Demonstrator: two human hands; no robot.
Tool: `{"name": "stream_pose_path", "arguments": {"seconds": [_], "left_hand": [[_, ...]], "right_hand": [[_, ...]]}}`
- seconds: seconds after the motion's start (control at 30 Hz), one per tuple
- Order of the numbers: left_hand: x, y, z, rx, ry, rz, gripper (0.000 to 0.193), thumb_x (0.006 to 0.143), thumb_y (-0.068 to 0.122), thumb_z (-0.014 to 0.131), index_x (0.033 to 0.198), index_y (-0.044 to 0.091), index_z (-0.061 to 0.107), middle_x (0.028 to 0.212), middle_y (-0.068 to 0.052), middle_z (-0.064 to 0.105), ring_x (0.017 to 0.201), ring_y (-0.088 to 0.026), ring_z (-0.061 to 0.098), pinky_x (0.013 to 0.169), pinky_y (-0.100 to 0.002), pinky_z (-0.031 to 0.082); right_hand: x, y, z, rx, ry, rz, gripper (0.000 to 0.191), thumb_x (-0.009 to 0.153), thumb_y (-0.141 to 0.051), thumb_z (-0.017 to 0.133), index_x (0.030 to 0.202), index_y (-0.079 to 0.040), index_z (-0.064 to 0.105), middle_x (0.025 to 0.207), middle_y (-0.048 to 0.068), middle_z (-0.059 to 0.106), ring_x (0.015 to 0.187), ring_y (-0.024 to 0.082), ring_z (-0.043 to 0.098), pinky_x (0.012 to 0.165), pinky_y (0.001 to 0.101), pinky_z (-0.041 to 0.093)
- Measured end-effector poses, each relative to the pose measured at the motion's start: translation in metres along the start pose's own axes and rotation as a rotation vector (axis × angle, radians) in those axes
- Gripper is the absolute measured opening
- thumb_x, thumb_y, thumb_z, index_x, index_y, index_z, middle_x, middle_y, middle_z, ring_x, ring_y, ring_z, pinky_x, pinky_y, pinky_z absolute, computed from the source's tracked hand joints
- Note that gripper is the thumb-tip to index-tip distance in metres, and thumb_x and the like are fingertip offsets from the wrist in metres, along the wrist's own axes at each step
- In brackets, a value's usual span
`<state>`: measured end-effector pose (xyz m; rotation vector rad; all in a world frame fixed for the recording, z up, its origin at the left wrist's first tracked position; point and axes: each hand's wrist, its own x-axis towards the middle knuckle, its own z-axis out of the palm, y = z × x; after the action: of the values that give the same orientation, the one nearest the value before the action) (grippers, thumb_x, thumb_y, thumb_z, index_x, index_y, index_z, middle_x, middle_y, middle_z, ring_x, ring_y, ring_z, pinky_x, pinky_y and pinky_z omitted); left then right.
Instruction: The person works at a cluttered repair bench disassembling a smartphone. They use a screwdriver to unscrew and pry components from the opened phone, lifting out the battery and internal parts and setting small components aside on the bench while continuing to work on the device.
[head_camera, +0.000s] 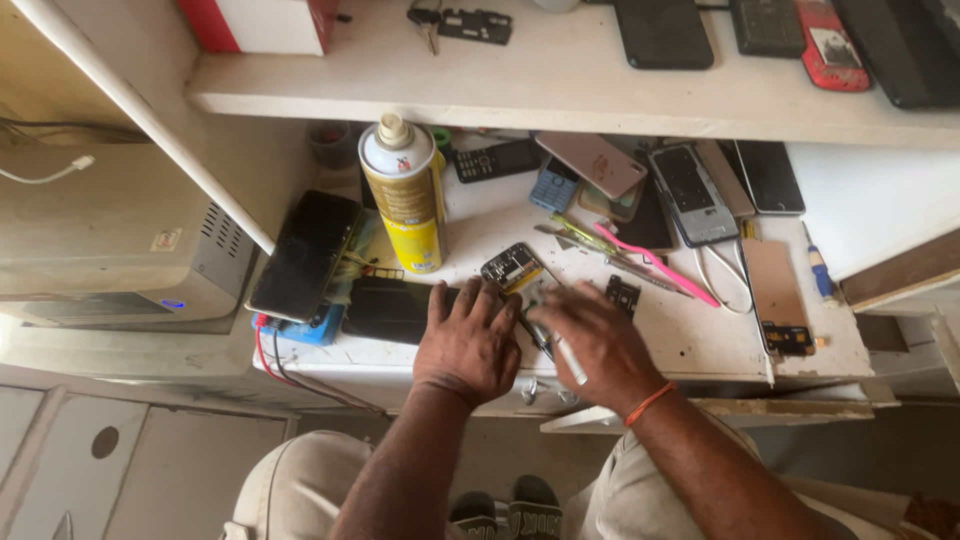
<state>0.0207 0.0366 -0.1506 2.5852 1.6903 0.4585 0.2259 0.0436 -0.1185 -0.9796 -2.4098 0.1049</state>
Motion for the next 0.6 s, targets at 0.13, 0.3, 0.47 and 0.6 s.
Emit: {"name": "stream_pose_path", "arguments": {"seconds": [0.13, 0.3, 0.47, 0.6], "left_hand": [[-0.002, -0.003, 0.007, -0.033, 0.037, -0.023, 0.069, 0.086, 0.035, 0.055, 0.149, 0.009, 0.046, 0.149, -0.015, 0.048, 0.143, -0.035, 0.041, 0.116, -0.067, 0.022], [-0.003, -0.004, 0.007, 0.015, 0.011, 0.013, 0.062, 0.087, 0.039, 0.054, 0.145, 0.019, 0.050, 0.150, -0.020, 0.045, 0.142, -0.037, 0.037, 0.114, -0.067, 0.021], [-0.002, -0.004, 0.007, 0.011, -0.006, 0.028, 0.056, 0.090, 0.038, 0.052, 0.143, 0.021, 0.054, 0.151, -0.018, 0.044, 0.144, -0.037, 0.035, 0.115, -0.068, 0.018], [-0.002, -0.005, 0.009, 0.000, 0.003, 0.031, 0.055, 0.090, 0.037, 0.052, 0.142, 0.021, 0.056, 0.152, -0.017, 0.044, 0.146, -0.036, 0.035, 0.116, -0.069, 0.018]], "right_hand": [[-0.005, 0.014, -0.008, 0.030, 0.219, 0.129, 0.040, 0.078, 0.005, 0.063, 0.117, -0.005, 0.065, 0.119, 0.018, 0.068, 0.114, 0.038, 0.063, 0.102, 0.0478, 0.048], [-0.005, 0.024, -0.008, 0.076, 0.292, 0.238, 0.035, 0.081, 0.008, 0.061, 0.113, -0.005, 0.065, 0.109, 0.016, 0.069, 0.106, 0.036, 0.066, 0.095, 0.0442, 0.052], [-0.008, 0.028, -0.002, 0.146, 0.240, 0.234, 0.032, 0.081, 0.006, 0.062, 0.111, -0.006, 0.066, 0.106, 0.014, 0.070, 0.104, 0.034, 0.068, 0.093, 0.0428, 0.054], [-0.011, 0.028, 0.001, 0.168, 0.203, 0.245, 0.030, 0.082, 0.006, 0.062, 0.110, -0.007, 0.066, 0.103, 0.014, 0.070, 0.102, 0.033, 0.068, 0.092, 0.0420, 0.054]]}}
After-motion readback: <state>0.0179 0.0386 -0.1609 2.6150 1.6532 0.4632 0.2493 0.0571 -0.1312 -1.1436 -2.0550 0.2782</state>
